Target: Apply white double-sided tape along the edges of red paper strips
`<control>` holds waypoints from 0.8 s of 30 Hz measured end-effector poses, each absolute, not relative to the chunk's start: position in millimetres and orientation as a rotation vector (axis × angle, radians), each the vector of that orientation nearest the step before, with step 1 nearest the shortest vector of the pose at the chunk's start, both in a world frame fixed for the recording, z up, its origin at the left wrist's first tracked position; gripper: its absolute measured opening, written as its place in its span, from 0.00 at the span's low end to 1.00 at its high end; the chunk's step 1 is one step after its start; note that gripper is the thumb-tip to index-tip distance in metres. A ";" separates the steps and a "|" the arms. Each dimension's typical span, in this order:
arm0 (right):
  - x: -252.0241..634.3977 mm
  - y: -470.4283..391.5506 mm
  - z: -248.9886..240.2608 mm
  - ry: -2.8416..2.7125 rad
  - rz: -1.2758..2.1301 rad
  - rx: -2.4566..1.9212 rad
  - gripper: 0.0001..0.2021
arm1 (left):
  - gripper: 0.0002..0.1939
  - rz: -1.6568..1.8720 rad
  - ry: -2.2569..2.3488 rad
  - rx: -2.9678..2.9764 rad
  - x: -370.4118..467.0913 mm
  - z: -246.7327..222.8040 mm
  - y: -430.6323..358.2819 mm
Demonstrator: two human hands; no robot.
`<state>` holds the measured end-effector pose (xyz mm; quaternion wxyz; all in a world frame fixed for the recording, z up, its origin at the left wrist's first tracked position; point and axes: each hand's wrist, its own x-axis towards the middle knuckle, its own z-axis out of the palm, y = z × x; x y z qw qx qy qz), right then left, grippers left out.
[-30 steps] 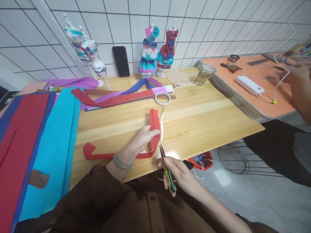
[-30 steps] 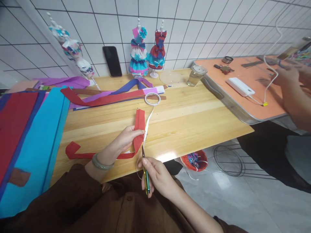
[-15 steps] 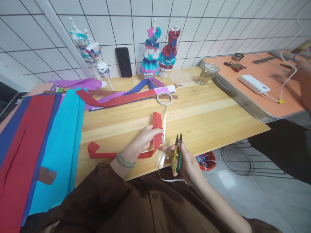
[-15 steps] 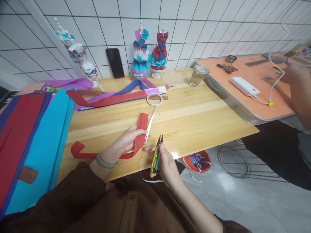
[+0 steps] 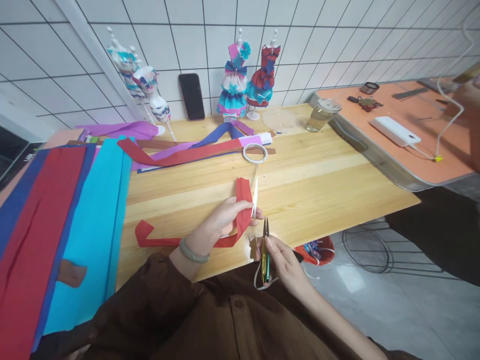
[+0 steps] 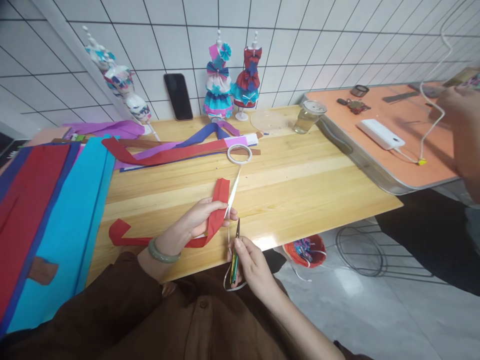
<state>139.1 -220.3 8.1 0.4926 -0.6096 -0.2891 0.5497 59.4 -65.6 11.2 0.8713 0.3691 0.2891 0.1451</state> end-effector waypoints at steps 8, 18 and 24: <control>156.4 -226.8 15.1 -0.650 1.151 -1.724 0.21 | 0.03 0.359 0.583 0.650 61.5 5.5 -66.2; 146.2 -207.4 23.6 -0.568 1.470 -1.375 0.21 | 0.03 0.377 0.608 0.737 65.7 5.3 -74.6; 140.0 -200.3 14.1 -0.573 1.491 -1.372 0.23 | 0.04 0.332 0.565 0.775 64.0 8.9 -74.2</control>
